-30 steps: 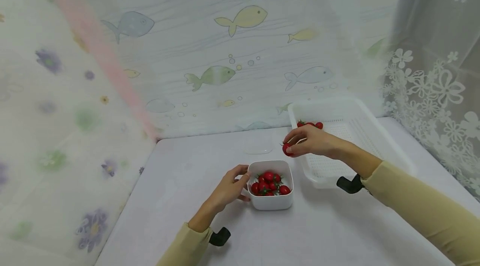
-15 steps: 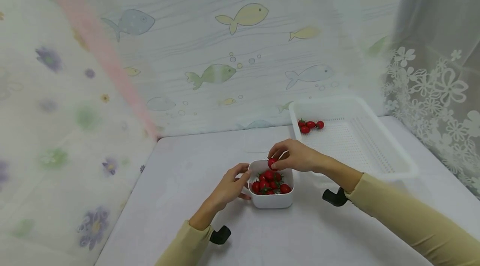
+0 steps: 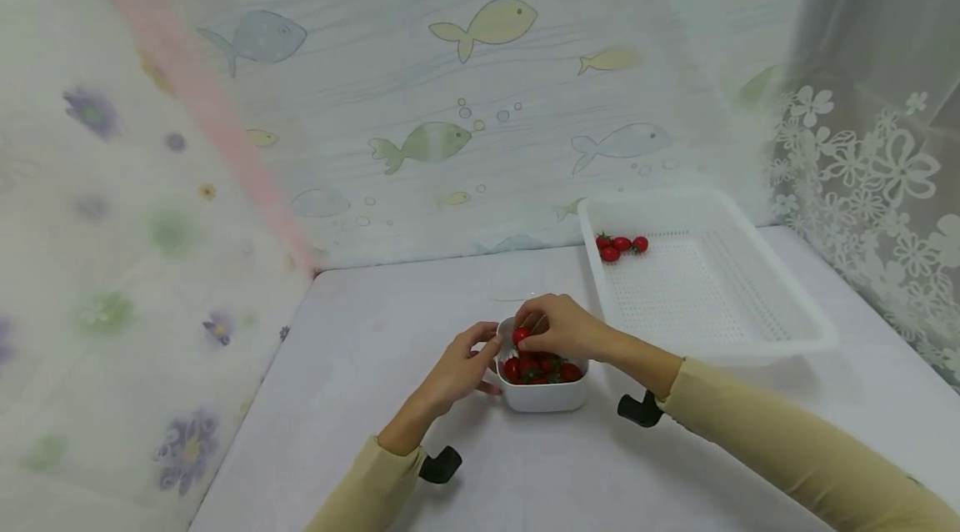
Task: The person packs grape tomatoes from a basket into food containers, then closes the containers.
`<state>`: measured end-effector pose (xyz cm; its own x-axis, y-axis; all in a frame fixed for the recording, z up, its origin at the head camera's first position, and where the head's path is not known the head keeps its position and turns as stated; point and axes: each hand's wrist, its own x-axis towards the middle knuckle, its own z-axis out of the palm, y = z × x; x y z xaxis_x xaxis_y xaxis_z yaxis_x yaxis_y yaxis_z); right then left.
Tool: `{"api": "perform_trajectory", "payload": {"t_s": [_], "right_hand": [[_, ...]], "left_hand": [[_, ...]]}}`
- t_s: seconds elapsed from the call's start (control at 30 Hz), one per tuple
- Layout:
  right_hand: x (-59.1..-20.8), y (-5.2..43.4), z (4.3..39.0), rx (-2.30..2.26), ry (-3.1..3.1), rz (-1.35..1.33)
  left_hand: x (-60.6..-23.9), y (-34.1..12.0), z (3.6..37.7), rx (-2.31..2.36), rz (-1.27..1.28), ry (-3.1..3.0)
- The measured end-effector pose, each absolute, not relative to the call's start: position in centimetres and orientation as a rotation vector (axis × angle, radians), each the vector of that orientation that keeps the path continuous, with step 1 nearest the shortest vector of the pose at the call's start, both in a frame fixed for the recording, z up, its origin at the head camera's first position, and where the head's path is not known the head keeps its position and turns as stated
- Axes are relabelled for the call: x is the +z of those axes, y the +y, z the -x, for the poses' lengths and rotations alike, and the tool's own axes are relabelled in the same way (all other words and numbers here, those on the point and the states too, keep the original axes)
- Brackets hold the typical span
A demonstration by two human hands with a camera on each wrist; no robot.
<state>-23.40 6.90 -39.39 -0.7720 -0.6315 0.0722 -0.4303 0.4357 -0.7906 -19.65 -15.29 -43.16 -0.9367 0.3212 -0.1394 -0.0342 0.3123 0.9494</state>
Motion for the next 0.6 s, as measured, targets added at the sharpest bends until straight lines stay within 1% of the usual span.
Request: {"api": "perform_trajectory", "payload": {"t_s": [0.13, 0.4, 0.6], "right_hand": [[-39.9, 6.3, 23.3, -1.188, 2.485, 0.939], [-40.5, 4.9, 22.8, -0.958, 2.658, 0.809], [-40.5, 4.8, 22.8, -0.963, 2.658, 0.818]], "left_hand": [[-43.2, -15.3, 19.8, 1.651, -0.282, 2.282], [-43.2, -15.4, 19.7, 1.653, -0.294, 2.281], [-43.1, -15.5, 19.6, 1.659, -0.299, 2.277]]}}
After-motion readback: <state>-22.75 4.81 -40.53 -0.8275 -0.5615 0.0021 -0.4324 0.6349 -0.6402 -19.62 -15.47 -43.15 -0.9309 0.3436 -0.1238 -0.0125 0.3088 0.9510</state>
